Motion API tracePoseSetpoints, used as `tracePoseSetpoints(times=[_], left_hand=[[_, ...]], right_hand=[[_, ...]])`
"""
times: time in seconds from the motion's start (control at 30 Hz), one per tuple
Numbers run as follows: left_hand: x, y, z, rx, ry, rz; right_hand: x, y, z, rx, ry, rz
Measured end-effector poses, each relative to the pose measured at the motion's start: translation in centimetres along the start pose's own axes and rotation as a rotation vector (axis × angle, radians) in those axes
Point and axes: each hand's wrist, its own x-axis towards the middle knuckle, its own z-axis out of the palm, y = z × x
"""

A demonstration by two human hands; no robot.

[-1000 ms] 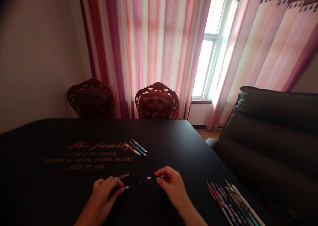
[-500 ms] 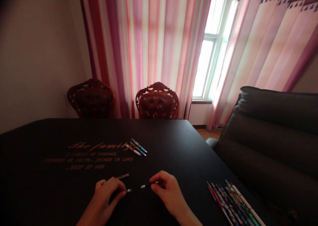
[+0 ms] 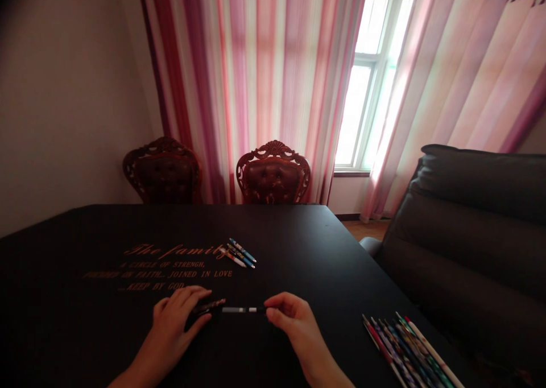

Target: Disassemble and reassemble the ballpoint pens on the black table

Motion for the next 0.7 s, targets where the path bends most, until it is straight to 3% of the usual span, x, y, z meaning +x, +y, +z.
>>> tracePoseSetpoints(times=[0.27, 0.7], left_hand=[[0.1, 0.2, -0.5, -0.071, -0.095, -0.055], [-0.4, 1.3, -0.7, -0.186, -0.14, -0.007]], right_hand=[[1.1, 0.9, -1.4, -0.048, 0.12, -0.061], [1.3, 1.4, -1.5, -0.101, 0.1, -0.081]])
